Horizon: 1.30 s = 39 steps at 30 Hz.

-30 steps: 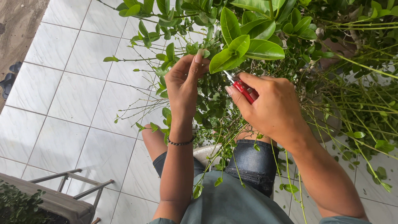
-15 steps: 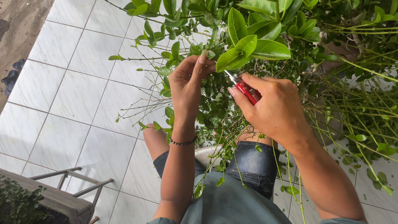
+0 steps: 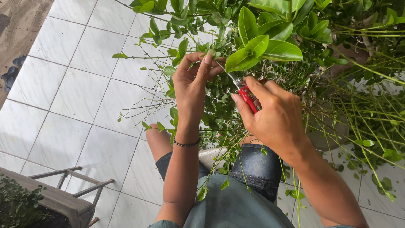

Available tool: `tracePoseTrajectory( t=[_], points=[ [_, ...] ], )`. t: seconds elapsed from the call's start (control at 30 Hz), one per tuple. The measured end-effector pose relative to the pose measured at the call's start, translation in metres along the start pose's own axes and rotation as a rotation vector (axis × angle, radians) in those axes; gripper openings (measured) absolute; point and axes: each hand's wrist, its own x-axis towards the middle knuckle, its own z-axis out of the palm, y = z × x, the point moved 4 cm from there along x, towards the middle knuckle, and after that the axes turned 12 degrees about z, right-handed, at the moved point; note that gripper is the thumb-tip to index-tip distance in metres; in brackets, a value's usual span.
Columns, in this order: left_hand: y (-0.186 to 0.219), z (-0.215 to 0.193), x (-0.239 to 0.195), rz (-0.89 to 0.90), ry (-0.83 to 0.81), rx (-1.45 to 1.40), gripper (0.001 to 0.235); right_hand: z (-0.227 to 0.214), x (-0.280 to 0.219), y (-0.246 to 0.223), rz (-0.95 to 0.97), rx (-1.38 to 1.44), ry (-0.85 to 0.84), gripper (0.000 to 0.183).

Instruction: The person sits cross-legged on a tiled floor and uses red-handled pruning shears to trim the leaves and stems of a large potted plant. They hold the branches with one hand and cut them with the other, occasionally adjusting their position to reach different parts of the plant.

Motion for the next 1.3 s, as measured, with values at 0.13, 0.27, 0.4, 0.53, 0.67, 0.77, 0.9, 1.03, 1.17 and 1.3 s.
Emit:
tracePoseTrajectory(
  t=[0.13, 0.27, 0.4, 0.53, 0.67, 0.77, 0.9, 1.03, 1.17, 1.3],
  points=[
    [-0.001, -0.001, 0.000, -0.015, 0.009, 0.034, 0.020, 0.001, 0.000, -0.001, -0.008, -0.021, 0.007, 0.040],
    [-0.003, -0.002, 0.000, -0.022, 0.010, 0.023, 0.019, -0.001, 0.000, -0.003, -0.023, -0.016, 0.017, 0.038],
    [-0.005, -0.001, 0.001, -0.009, 0.008, 0.016, 0.018, -0.002, -0.002, -0.004, -0.027, -0.041, 0.024, 0.036],
    [-0.004, -0.001, 0.000, -0.044, 0.000, 0.043, 0.019, -0.004, 0.001, -0.003, -0.012, -0.024, 0.009, 0.035],
    [-0.005, -0.003, 0.000, -0.049, 0.009, 0.076, 0.019, -0.005, 0.002, -0.003, -0.015, -0.033, 0.007, 0.034],
    [-0.005, -0.003, 0.000, -0.041, -0.001, 0.083, 0.018, -0.006, 0.003, -0.003, -0.003, -0.047, -0.001, 0.033],
    [-0.003, -0.003, -0.001, -0.029, -0.010, 0.135, 0.020, -0.006, 0.003, -0.001, -0.002, -0.066, -0.012, 0.035],
    [0.001, -0.001, -0.002, -0.032, -0.009, 0.129, 0.020, -0.007, 0.001, -0.002, -0.029, -0.058, 0.022, 0.033],
    [0.009, 0.004, -0.004, 0.003, -0.018, 0.110, 0.018, -0.009, 0.004, -0.003, 0.048, 0.206, -0.087, 0.038],
    [0.007, 0.003, -0.004, -0.020, -0.024, 0.107, 0.016, -0.013, 0.008, -0.006, 0.279, 0.384, -0.366, 0.034]
  ],
)
